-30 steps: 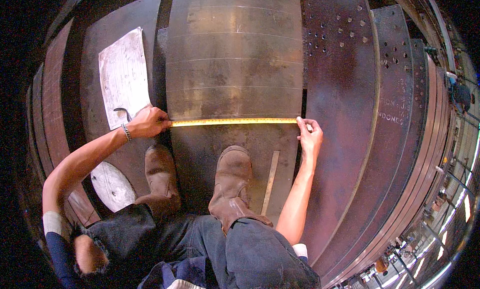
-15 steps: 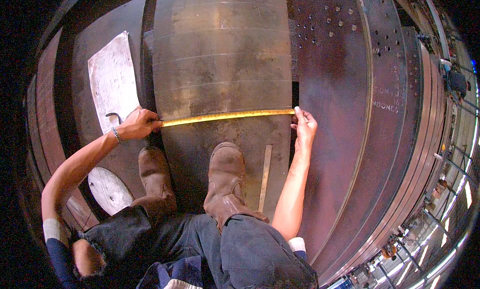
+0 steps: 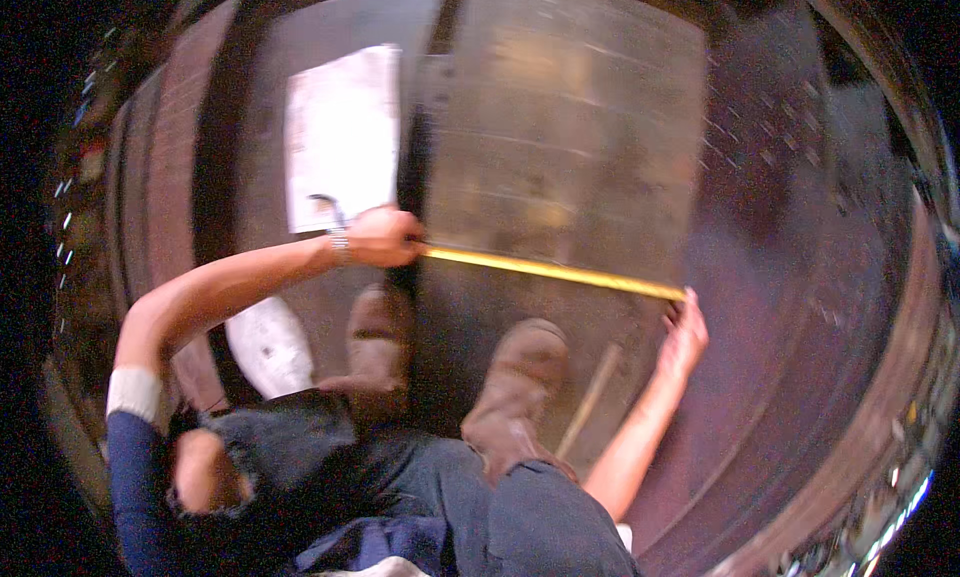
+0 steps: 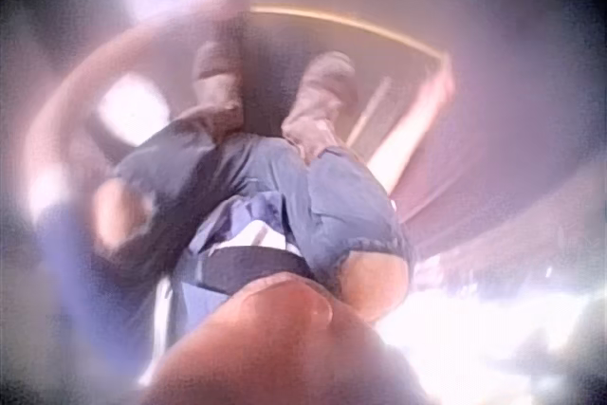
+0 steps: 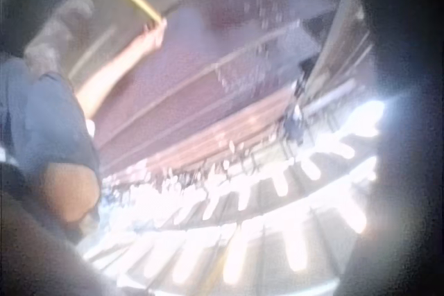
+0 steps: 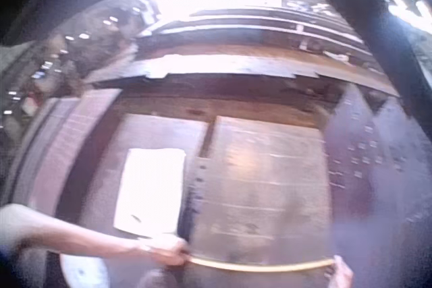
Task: The person measures a large metal sheet using a tape measure and marks measurements with chalk. They repeatedly measure different sections and make marks on the sheet's surface.
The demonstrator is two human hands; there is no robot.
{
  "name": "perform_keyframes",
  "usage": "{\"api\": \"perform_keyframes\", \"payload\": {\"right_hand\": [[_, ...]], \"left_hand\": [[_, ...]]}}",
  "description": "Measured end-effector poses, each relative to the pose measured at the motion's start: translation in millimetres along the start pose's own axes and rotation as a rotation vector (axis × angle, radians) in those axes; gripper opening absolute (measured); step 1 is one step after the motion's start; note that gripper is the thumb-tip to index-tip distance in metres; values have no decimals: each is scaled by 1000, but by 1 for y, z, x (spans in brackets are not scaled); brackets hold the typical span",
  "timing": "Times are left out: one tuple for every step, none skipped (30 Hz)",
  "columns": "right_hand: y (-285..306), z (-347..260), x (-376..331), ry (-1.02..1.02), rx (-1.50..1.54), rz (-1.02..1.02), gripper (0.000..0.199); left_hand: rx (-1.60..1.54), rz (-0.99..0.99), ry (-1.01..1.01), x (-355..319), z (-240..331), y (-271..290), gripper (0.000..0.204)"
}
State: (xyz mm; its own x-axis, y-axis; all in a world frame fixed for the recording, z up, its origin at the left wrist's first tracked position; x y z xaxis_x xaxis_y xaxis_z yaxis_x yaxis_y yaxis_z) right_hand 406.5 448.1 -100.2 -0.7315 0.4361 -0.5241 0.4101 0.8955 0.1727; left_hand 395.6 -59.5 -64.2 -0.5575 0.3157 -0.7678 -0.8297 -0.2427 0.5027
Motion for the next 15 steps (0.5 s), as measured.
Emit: {"api": "perform_keyframes", "payload": {"right_hand": [[3,0,0,-29,67,1,31],[9,0,1,-17,37,-3,30],[6,3,1,-7,11,-15,29],[-3,1,-2,-4,-14,-54,27],[-2,-3,-3,15,-51,-67,26],[-5,-1,-2,11,-57,-85,25],[-8,2,-1,2,-62,-104,24],[-5,0,0,3,-75,-103,24],[-4,1,3,9,-74,-99,23],[-1,1,5,16,-77,-88,23],[3,1,7,22,-78,-76,23],[5,1,9,20,-79,-73,22],[3,0,8,20,-78,-76,22],[-1,-2,6,20,-77,-78,22],[-3,-3,5,21,-76,-81,22]], "left_hand": [[12,-13,47,5,4,0,26],[-16,-4,15,4,13,5,25],[-10,11,27,-5,13,10,26],[-25,59,27,-8,7,6,26],[-35,75,12,-7,9,6,27],[-46,65,29,-8,8,4,27],[-55,51,48,-12,6,1,28],[-65,65,50,-12,6,0,28],[-72,77,52,-13,5,0,28],[-81,87,47,-10,8,0,29],[-94,86,43,-8,9,1,29],[-105,85,40,-7,10,2,29],[-114,80,45,-7,9,2,29],[-109,81,48,-7,9,1,29],[-105,83,51,-8,9,1,29]]}}
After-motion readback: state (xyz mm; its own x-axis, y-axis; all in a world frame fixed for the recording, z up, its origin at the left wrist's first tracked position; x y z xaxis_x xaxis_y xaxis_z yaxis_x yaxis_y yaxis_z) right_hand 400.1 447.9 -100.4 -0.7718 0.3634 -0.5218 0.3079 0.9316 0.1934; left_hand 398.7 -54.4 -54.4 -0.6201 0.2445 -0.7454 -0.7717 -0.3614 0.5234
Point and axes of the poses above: each hand's wrist, its own x-axis towards the middle knuckle, its own y-axis out of the back of the hand, z = x × y, the point moved 7 cm from there along x, towards the middle knuckle, and after that the axes turned 6 degrees about -z, right-handed, at the moved point
